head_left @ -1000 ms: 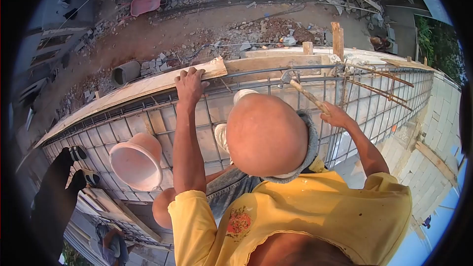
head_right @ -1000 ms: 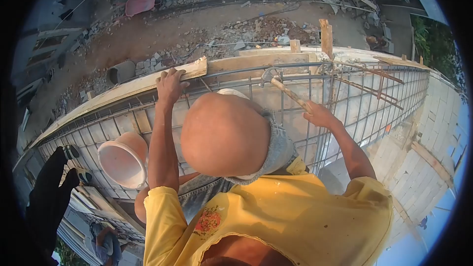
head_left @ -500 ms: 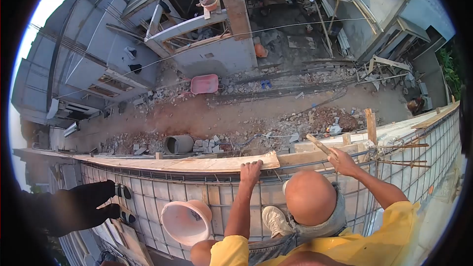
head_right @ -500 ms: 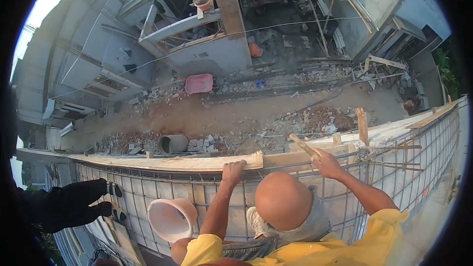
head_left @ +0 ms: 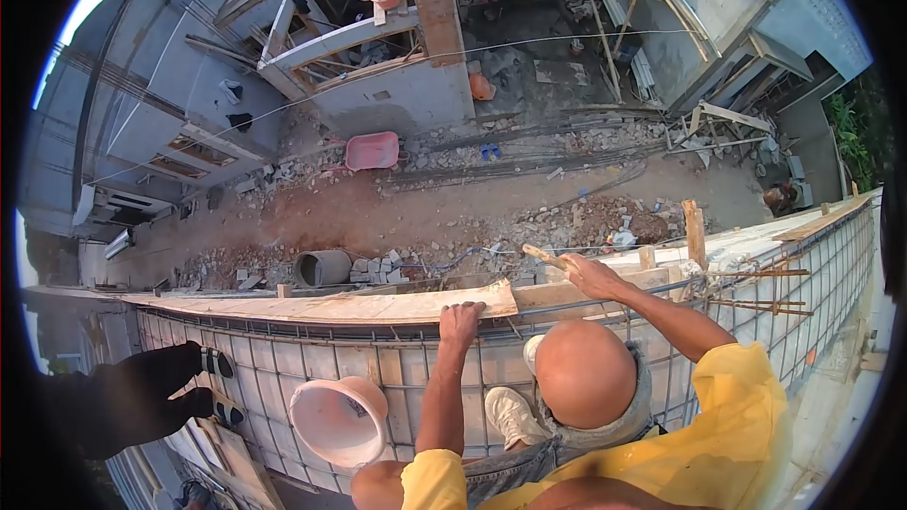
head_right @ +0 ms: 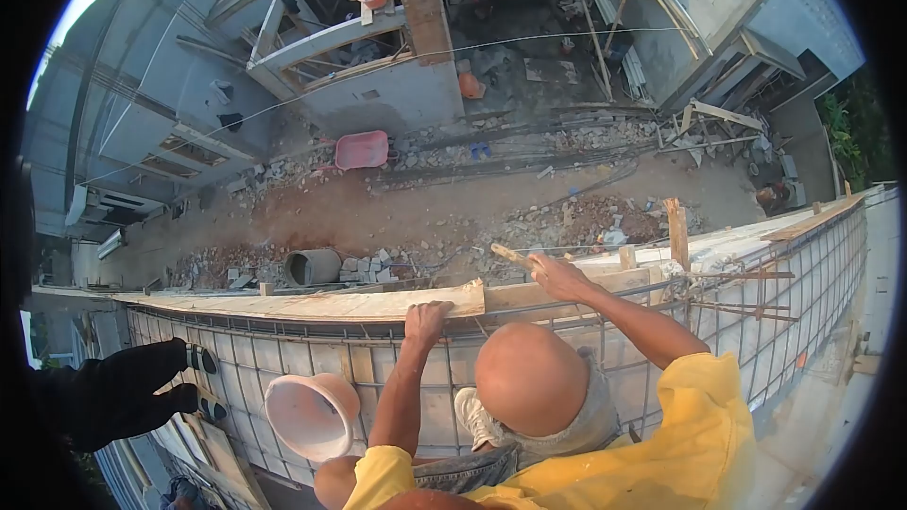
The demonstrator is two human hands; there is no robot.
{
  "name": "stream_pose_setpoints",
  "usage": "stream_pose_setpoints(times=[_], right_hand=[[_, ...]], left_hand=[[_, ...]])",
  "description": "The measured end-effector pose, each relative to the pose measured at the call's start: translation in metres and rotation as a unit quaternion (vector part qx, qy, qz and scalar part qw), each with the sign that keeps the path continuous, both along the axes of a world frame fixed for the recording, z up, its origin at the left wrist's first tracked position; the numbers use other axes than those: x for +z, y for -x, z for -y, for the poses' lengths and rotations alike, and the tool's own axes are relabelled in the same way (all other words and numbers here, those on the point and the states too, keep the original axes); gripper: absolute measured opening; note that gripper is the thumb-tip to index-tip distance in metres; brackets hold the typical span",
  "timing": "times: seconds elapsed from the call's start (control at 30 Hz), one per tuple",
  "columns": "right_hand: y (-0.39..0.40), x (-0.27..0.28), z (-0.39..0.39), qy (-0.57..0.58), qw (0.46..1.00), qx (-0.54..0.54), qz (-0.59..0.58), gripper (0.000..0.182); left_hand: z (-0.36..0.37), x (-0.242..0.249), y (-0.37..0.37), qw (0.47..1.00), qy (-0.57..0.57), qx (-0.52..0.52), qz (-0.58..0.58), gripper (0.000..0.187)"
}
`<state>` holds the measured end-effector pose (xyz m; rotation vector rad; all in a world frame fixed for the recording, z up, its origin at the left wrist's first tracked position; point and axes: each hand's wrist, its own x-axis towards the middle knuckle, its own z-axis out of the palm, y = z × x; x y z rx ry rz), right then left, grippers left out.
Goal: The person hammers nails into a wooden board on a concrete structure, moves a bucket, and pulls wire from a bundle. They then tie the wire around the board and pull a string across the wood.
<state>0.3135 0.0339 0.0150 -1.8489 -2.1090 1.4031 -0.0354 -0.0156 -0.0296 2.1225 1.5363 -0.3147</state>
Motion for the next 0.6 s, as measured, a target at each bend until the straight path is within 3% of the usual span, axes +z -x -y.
stream_pose_setpoints(times=[0.1, 0.17, 0.2, 0.27, 0.3, 0.47, 0.57, 0.6], right_hand=[[0.007, -0.010, -0.012, 0.027, 0.999, 0.019, 0.038, 0.049], [0.009, -0.044, -0.012, -0.069, 0.997, 0.037, 0.007, 0.048], [0.023, -0.018, -0.023, 0.016, 0.999, 0.028, 0.037, 0.047], [0.037, -0.016, -0.027, -0.001, 0.998, 0.041, 0.048, 0.048], [0.040, -0.025, -0.029, -0.021, 0.996, 0.068, 0.053, 0.049], [0.055, -0.054, -0.023, 0.066, 0.976, 0.169, 0.124, 0.047], [0.045, -0.077, -0.028, 0.004, 0.964, 0.251, 0.085, 0.045], [0.048, -0.077, -0.035, -0.033, 0.970, 0.228, 0.075, 0.044]], left_hand=[[-0.001, 0.002, 0.000, 1.000, 0.000, -0.008, -0.015, 0.031], [0.001, -0.007, 0.003, 1.000, -0.023, 0.001, 0.015, 0.033], [0.000, -0.009, 0.003, 1.000, -0.012, 0.003, 0.021, 0.033], [-0.002, -0.008, 0.003, 1.000, -0.004, -0.010, 0.008, 0.032], [-0.001, -0.001, 0.003, 1.000, 0.000, 0.005, 0.029, 0.023], [0.003, -0.011, 0.005, 0.999, -0.013, 0.014, 0.038, 0.027], [0.002, -0.012, 0.004, 0.999, -0.025, 0.018, 0.027, 0.027], [0.001, -0.010, 0.003, 0.999, -0.017, 0.019, 0.026, 0.027]])
